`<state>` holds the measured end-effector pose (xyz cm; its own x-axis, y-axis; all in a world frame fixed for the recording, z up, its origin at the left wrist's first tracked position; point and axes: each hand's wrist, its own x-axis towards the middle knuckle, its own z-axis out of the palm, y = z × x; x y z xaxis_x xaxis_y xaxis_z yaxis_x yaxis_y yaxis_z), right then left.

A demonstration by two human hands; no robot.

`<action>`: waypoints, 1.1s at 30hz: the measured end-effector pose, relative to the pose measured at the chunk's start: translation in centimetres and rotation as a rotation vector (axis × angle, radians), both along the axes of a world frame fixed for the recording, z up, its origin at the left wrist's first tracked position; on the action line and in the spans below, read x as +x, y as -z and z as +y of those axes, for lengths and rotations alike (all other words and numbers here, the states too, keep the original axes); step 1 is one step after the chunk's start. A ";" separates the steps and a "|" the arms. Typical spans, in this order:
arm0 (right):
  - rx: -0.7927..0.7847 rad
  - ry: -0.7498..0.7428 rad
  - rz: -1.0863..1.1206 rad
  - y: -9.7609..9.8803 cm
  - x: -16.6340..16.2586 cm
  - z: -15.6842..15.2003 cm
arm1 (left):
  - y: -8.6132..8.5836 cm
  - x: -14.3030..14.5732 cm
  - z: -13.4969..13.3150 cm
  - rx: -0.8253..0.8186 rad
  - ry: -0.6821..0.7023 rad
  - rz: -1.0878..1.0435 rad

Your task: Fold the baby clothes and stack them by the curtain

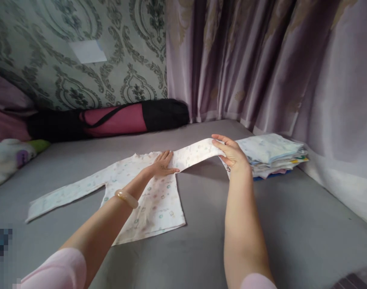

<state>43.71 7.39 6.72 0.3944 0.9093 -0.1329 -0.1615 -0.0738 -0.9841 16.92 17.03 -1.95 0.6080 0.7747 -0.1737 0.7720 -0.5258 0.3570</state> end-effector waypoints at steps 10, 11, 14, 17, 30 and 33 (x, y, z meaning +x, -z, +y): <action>0.156 -0.142 0.234 -1.5 -9.7 2.4 | -3.2 2.6 1.3 -0.007 -0.048 0.134; 0.154 -0.149 0.265 -1.5 -10.5 2.4 | -3.3 2.7 1.3 -0.018 -0.049 0.119; 0.133 -0.119 0.312 -1.7 -11.9 2.5 | -3.4 2.1 1.0 -0.045 -0.033 0.067; 0.092 -0.063 0.249 -2.3 -12.7 3.0 | -3.1 0.0 0.2 -0.045 -0.034 -0.078; 0.023 -0.350 -0.420 2.0 -25.5 7.0 | -1.1 -11.4 -1.9 -0.558 -0.756 -1.182; -0.016 -0.446 -0.622 4.2 -24.9 7.4 | -0.2 -11.8 -1.7 -0.470 -0.739 -1.172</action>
<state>18.82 14.74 2.53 -0.0032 0.9998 -0.0207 0.4700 -0.0167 -0.8825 5.10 15.33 -1.78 0.0741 0.9791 -0.1895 -0.0383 0.1926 0.9805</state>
